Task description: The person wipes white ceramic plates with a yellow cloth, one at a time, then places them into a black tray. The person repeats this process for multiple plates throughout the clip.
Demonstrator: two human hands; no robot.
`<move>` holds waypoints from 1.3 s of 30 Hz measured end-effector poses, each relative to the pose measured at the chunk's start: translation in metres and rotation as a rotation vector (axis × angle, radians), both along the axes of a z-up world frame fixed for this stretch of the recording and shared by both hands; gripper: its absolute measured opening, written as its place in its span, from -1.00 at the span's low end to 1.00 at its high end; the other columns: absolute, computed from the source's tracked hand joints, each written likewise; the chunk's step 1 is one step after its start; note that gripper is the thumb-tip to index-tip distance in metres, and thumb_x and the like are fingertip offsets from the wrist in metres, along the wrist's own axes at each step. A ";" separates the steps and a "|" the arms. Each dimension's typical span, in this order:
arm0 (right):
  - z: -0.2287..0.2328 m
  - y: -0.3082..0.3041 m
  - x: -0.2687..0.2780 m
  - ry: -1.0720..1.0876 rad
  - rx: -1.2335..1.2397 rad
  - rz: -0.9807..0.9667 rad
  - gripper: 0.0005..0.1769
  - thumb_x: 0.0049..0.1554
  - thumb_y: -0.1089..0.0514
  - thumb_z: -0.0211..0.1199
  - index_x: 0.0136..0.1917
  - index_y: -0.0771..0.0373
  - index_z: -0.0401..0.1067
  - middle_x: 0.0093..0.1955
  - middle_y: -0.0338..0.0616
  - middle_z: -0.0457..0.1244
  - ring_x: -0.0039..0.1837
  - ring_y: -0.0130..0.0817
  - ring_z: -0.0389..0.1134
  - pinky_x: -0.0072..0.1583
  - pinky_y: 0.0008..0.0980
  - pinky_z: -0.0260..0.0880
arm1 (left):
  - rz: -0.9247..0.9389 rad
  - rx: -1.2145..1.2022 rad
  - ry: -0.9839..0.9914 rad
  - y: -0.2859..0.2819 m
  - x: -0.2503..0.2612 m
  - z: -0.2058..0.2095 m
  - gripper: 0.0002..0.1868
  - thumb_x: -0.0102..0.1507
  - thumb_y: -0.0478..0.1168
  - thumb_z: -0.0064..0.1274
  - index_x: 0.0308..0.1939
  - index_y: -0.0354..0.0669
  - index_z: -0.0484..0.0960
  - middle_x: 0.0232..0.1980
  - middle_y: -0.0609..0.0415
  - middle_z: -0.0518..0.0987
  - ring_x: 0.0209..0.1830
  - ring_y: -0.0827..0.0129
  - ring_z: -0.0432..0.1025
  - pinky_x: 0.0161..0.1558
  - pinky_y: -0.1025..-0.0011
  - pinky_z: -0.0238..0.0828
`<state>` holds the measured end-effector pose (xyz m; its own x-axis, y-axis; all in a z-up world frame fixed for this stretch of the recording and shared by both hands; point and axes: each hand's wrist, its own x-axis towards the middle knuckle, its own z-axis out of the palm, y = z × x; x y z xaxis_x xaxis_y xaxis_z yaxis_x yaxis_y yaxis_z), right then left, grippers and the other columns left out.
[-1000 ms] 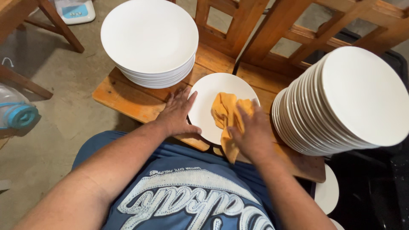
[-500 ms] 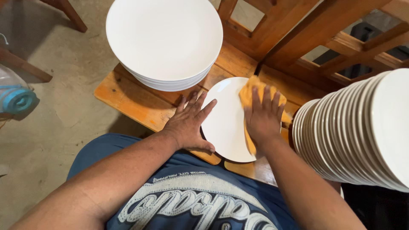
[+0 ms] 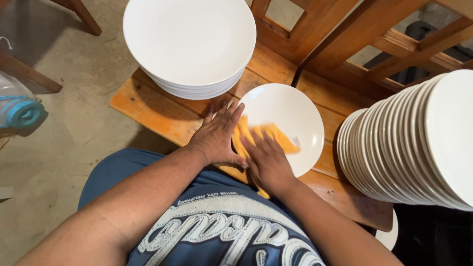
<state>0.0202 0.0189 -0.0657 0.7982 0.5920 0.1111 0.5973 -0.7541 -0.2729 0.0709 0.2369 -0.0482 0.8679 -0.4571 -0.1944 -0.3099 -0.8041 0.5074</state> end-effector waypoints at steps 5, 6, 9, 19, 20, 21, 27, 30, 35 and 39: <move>0.054 -0.069 -0.025 0.189 -0.198 0.053 -0.22 -0.05 0.12 0.38 0.45 0.02 0.30 0.39 0.08 0.22 0.36 0.10 0.25 0.35 0.01 0.26 | -0.033 0.100 0.024 -0.002 -0.001 0.007 0.67 -0.25 0.52 0.40 0.58 0.07 -0.43 0.67 -0.08 -0.35 0.69 0.16 -0.44 0.59 0.07 -0.59; 0.065 -0.078 -0.021 0.552 -0.088 -0.418 -0.29 0.01 0.15 0.33 0.44 0.02 0.33 0.29 0.07 0.34 0.20 0.07 0.40 0.24 -0.03 0.42 | -0.034 0.130 0.043 -0.002 -0.002 0.008 0.66 -0.25 0.53 0.40 0.57 0.10 -0.43 0.67 -0.07 -0.37 0.69 0.18 -0.47 0.59 0.08 -0.61; 0.086 -0.107 -0.005 0.740 0.683 -1.028 -0.49 0.16 0.11 0.21 0.38 0.18 0.41 0.14 0.15 0.43 -0.04 -0.13 0.49 0.01 -0.13 0.53 | -0.019 0.108 0.043 -0.002 -0.003 0.009 0.67 -0.24 0.52 0.40 0.59 0.10 -0.45 0.68 -0.12 -0.42 0.68 0.18 -0.48 0.58 0.08 -0.60; 0.077 -0.060 -0.012 0.251 -0.118 -0.572 -0.45 0.19 -0.20 0.07 0.40 -0.06 0.35 0.48 -0.02 0.18 0.47 0.03 0.20 0.42 0.14 0.26 | -0.046 0.178 0.033 -0.006 -0.001 0.017 0.56 -0.18 0.57 0.30 0.61 0.07 -0.29 0.67 -0.12 -0.43 0.68 0.12 -0.57 0.57 0.08 -0.66; 0.069 -0.047 -0.014 0.196 -0.380 -0.484 -0.38 0.18 -0.28 0.06 0.44 -0.07 0.27 0.56 0.04 0.05 0.56 0.13 0.01 0.43 0.32 0.06 | -0.043 0.192 0.038 -0.006 -0.002 0.018 0.56 -0.18 0.57 0.31 0.61 0.07 -0.28 0.67 -0.14 -0.45 0.67 0.08 -0.59 0.56 0.06 -0.68; 0.064 -0.042 -0.015 0.139 -0.641 -0.388 -0.29 0.17 -0.36 0.06 0.49 -0.09 0.20 0.64 0.09 -0.09 0.64 0.21 -0.18 0.45 0.48 -0.14 | -0.040 0.206 0.042 -0.006 -0.002 0.019 0.55 -0.18 0.58 0.31 0.60 0.06 -0.27 0.66 -0.17 -0.46 0.66 0.04 -0.61 0.54 0.05 -0.69; 0.020 -0.055 -0.015 0.090 -0.392 -0.388 -0.28 0.21 -0.22 0.03 0.57 0.00 0.09 0.64 0.16 -0.19 0.64 0.25 -0.29 0.43 0.45 -0.21 | -0.043 0.207 0.084 -0.007 0.001 0.020 0.51 -0.17 0.61 0.26 0.60 0.06 -0.18 0.67 -0.12 -0.42 0.67 0.09 -0.58 0.56 -0.01 -0.73; 0.008 -0.064 0.003 0.049 -0.390 -0.508 -0.28 0.25 -0.15 0.03 0.61 0.03 0.05 0.68 0.14 -0.20 0.67 0.24 -0.26 0.49 0.45 -0.19 | -0.045 0.199 0.111 -0.006 0.004 0.021 0.50 -0.17 0.60 0.26 0.61 0.07 -0.16 0.68 -0.11 -0.41 0.67 0.09 -0.57 0.54 -0.03 -0.72; 0.003 -0.057 0.071 0.114 -0.274 -0.682 -0.23 0.29 -0.11 -0.01 0.66 0.14 -0.09 0.69 0.26 -0.32 0.67 0.38 -0.38 0.48 0.43 -0.22 | -0.054 0.225 0.169 -0.008 0.008 0.027 0.49 -0.18 0.60 0.27 0.61 0.14 -0.17 0.67 -0.09 -0.43 0.67 0.10 -0.58 0.55 0.00 -0.74; -0.011 -0.027 0.124 0.070 -0.279 -0.772 -0.16 0.29 -0.16 -0.02 0.65 0.25 -0.20 0.68 0.28 -0.39 0.65 0.35 -0.45 0.54 0.28 -0.33 | -0.059 0.231 0.189 -0.009 0.008 0.029 0.48 -0.18 0.62 0.24 0.60 0.20 -0.19 0.67 -0.07 -0.44 0.67 0.12 -0.59 0.55 0.00 -0.75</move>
